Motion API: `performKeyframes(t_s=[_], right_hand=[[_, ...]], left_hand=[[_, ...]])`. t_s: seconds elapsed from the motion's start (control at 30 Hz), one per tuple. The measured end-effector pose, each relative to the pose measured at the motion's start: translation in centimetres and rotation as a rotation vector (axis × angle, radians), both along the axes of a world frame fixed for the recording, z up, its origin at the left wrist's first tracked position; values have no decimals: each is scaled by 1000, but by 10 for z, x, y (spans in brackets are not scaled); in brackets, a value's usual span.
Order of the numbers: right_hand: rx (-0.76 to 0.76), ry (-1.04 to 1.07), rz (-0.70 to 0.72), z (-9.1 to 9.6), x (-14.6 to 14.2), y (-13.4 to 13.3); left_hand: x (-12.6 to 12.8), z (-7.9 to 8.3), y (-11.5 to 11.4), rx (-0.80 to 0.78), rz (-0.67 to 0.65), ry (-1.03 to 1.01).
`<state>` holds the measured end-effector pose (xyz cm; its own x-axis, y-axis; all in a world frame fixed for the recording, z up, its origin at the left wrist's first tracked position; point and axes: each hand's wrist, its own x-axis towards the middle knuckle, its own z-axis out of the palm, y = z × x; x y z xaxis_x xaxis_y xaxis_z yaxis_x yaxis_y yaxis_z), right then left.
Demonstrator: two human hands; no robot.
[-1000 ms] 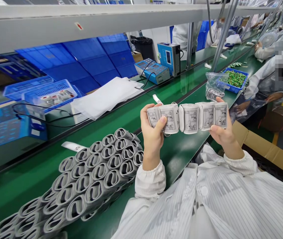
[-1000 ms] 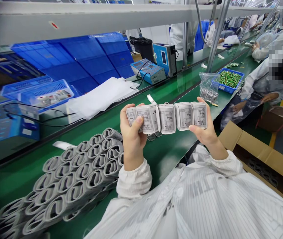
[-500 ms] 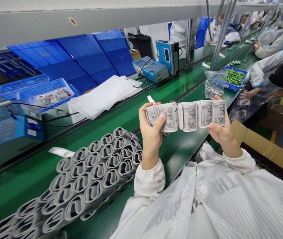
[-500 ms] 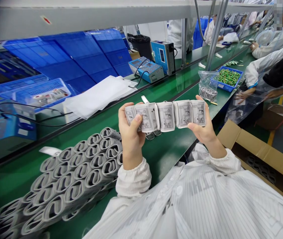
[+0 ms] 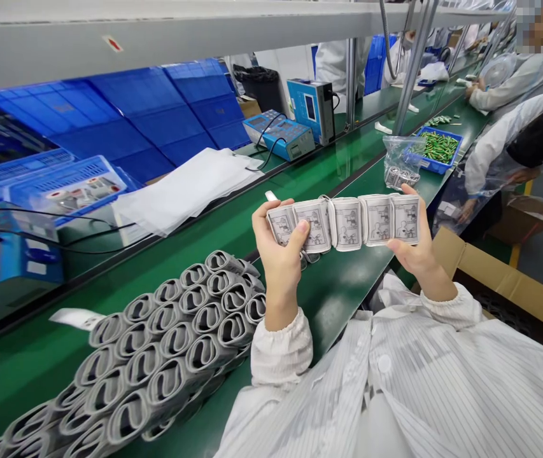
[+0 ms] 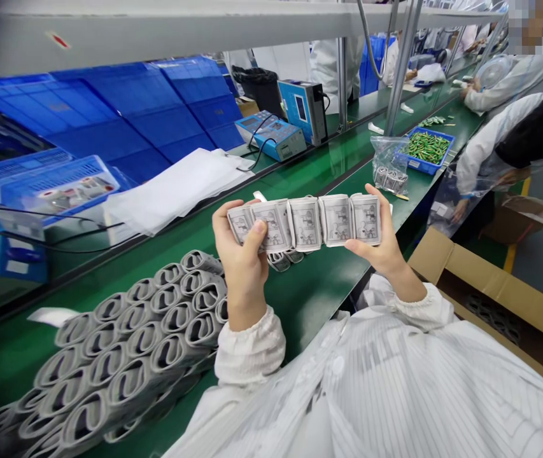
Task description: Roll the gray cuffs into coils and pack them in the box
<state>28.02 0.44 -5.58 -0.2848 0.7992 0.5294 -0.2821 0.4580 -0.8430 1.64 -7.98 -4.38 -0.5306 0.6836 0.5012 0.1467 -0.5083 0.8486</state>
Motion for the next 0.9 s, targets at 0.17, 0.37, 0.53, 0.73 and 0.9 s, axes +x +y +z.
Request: performKeyframes(t_s=[0.17, 0.37, 0.53, 0.73, 0.9], right_hand=[[26, -54, -60, 8, 1, -6], [57, -123, -113, 16, 1, -11], [40, -133, -102, 16, -1, -11], [44, -106, -81, 13, -2, -10], [1, -85, -33, 6, -2, -8]], left_hand=[[-1, 1, 2, 10, 76, 77], [-2, 2, 1, 12, 102, 91], [-1, 4, -1, -10, 103, 89], [-1, 4, -1, 0, 109, 110], [0, 7, -4, -12, 141, 127]])
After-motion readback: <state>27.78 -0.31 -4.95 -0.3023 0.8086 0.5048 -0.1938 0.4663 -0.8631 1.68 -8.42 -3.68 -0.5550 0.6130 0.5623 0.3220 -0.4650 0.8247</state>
